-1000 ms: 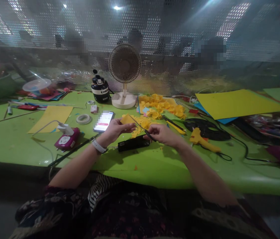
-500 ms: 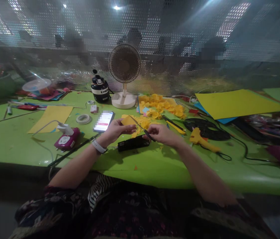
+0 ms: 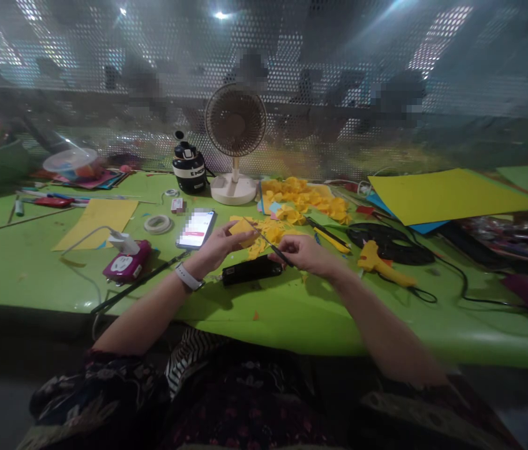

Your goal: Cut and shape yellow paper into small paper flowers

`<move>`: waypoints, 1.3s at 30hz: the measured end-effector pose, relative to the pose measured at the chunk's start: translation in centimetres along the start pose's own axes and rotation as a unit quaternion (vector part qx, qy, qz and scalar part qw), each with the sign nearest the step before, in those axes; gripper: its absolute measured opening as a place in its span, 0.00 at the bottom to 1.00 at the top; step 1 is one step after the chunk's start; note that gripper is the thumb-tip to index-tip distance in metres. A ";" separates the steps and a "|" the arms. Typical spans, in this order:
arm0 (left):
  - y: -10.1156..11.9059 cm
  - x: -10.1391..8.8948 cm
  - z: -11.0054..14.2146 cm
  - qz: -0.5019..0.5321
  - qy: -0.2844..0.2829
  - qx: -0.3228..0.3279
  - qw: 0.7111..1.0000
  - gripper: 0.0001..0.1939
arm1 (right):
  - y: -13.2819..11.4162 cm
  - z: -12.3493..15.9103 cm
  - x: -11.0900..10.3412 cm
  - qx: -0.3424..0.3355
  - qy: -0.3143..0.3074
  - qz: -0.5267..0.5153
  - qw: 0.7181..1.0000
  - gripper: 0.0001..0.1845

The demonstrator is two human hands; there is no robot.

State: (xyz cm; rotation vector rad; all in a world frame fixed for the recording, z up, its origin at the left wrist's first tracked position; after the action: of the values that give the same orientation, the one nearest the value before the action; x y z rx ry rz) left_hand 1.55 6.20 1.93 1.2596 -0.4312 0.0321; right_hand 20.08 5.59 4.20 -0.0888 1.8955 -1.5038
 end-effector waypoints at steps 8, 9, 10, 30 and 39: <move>0.0 1.6 0.4 0.158 -0.056 -0.006 0.986 0.15 | 1.1 -0.3 0.4 0.011 -0.014 0.006 1.000 0.31; -0.1 1.7 0.5 0.165 -0.059 -0.009 0.985 0.15 | 1.2 -0.4 0.4 0.011 -0.014 0.007 1.000 0.31; -0.1 1.8 0.6 0.170 -0.059 -0.011 0.984 0.15 | 1.3 -0.4 0.3 0.012 -0.016 0.008 1.000 0.31; -0.6 1.5 0.1 0.150 -0.049 -0.011 0.987 0.23 | 0.1 -0.1 0.3 0.012 0.001 -0.011 1.000 0.31; 0.6 -2.8 -0.9 -0.156 0.147 0.017 0.977 0.21 | 1.4 -0.2 -5.6 0.043 0.113 0.110 0.986 0.26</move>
State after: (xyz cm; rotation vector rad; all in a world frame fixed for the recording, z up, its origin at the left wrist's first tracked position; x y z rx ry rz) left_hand -0.93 7.86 1.35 1.3206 0.0252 -0.0408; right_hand 24.66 8.84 5.64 0.3345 1.9382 -1.4915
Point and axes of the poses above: each hand's wrist, its own z-axis away from the middle knuckle, its own x-axis out of the palm, y = z × x, the point moved 6 cm from there along -z, towards the middle knuckle, and after that the axes turned 13 degrees about -x, right-handed, at the moved point
